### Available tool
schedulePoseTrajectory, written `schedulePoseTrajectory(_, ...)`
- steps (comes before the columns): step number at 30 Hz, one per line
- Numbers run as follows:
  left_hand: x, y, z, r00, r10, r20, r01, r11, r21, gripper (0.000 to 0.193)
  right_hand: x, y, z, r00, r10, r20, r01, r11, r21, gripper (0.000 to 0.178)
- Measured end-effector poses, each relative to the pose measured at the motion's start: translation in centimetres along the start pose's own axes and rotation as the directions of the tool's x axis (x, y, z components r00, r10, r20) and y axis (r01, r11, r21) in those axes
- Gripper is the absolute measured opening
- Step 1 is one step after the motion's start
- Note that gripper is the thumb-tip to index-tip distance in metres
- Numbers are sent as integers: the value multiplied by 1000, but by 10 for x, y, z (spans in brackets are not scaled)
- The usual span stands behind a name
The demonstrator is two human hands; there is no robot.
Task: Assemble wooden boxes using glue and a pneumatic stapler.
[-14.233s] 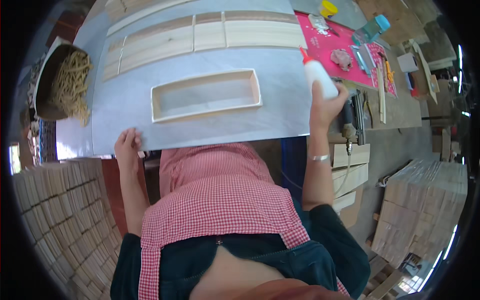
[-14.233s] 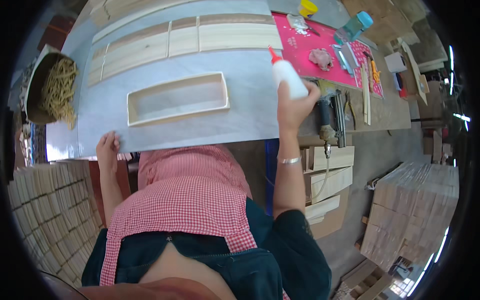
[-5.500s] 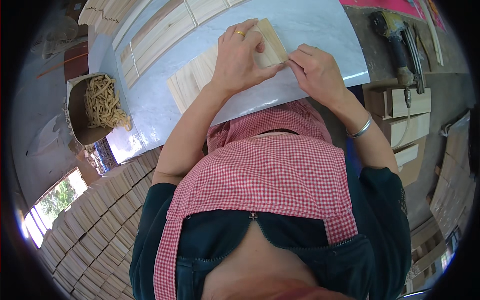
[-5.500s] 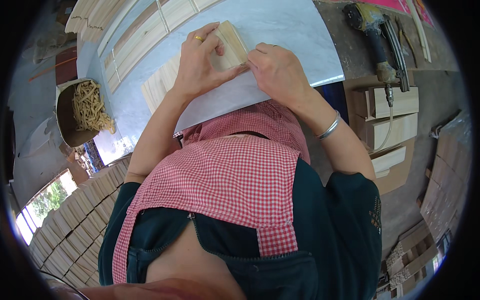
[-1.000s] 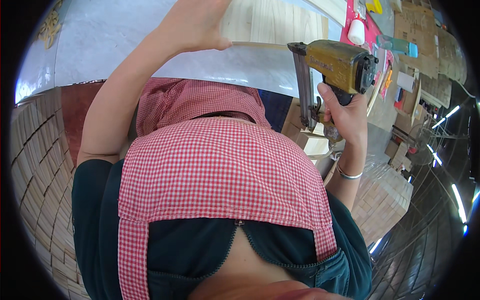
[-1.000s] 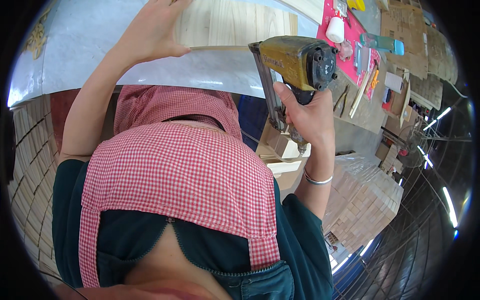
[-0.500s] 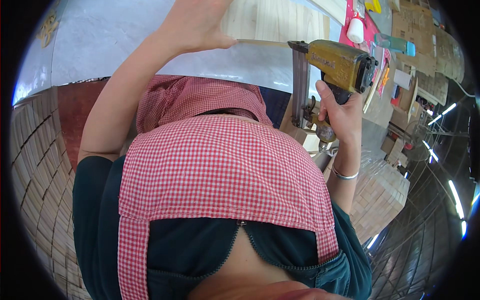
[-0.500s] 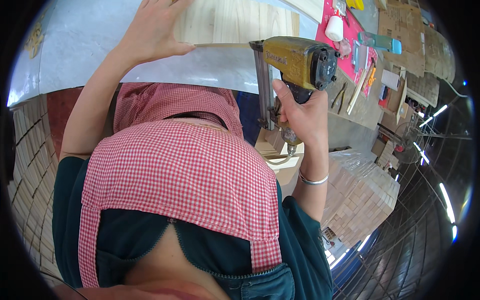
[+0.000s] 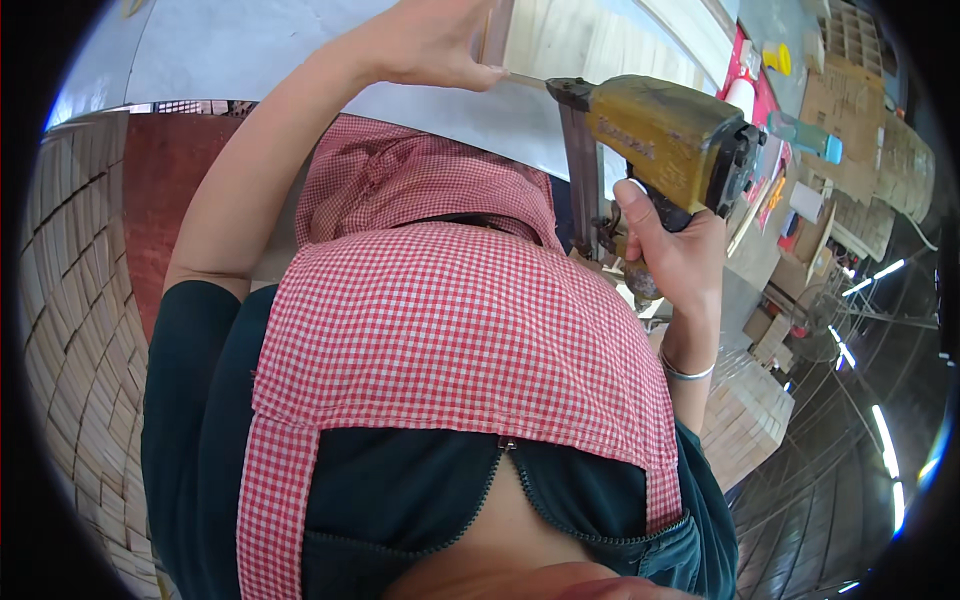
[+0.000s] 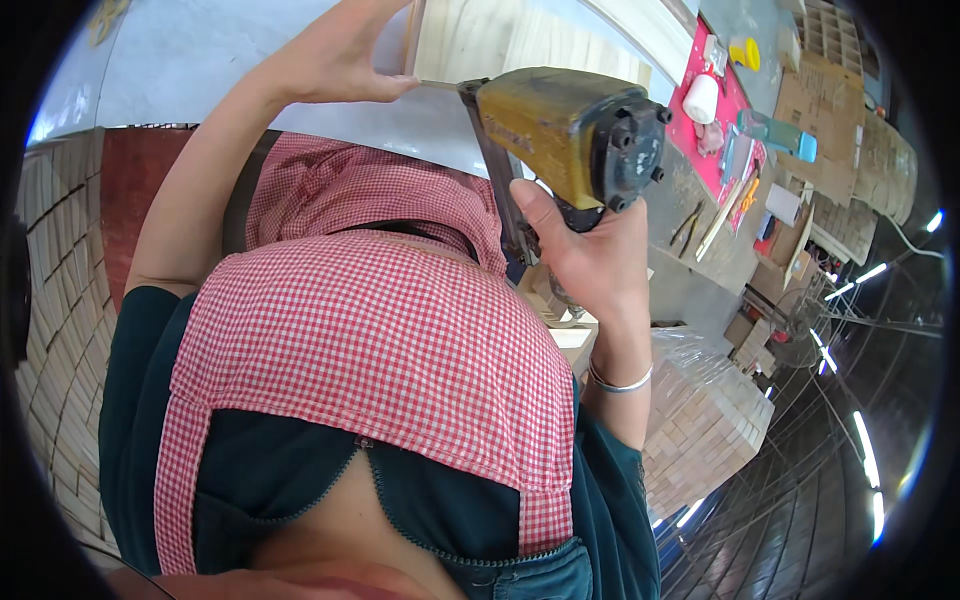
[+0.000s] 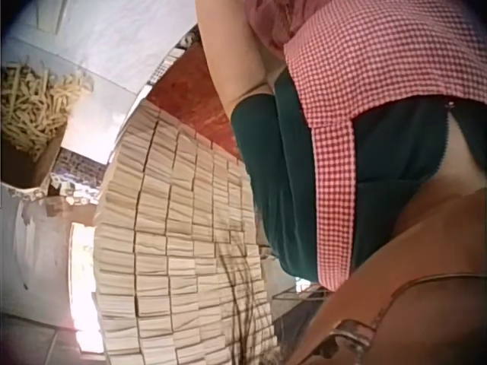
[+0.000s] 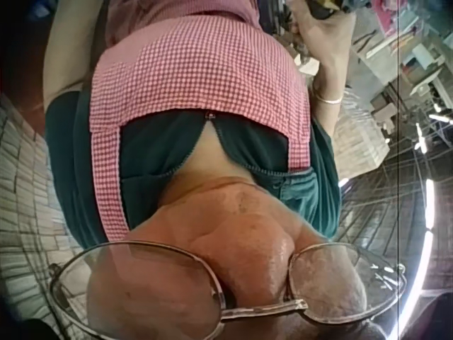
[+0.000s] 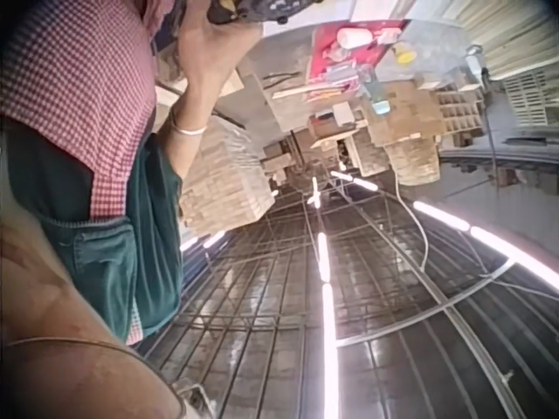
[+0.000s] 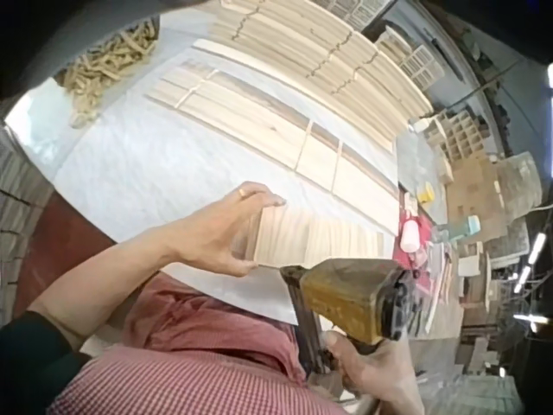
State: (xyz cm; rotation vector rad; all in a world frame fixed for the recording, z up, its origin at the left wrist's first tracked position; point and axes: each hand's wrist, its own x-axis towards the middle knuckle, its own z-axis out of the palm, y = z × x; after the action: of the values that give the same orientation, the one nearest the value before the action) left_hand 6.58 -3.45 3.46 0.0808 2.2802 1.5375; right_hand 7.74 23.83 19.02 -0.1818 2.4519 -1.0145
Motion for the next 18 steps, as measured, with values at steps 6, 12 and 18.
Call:
schedulePoseTrajectory(6, 1, 3, 2, 998, 63, 19, -61, 993, -99, 95, 5, -7, 15, 999, -41, 33, 43, 998, -49, 31)
schedulePoseTrajectory(12, 2, 1, 2, 986, 156, -58, -159, 986, -57, 97, 5, -11, 21, 1000, 12, 25, -10, 997, -80, 32)
schedulePoseTrajectory(18, 6, -17, 13, 851, 450, -273, -462, 887, 23, 100, 6, -32, 25, 980, 199, 27, -197, 979, -62, 35)
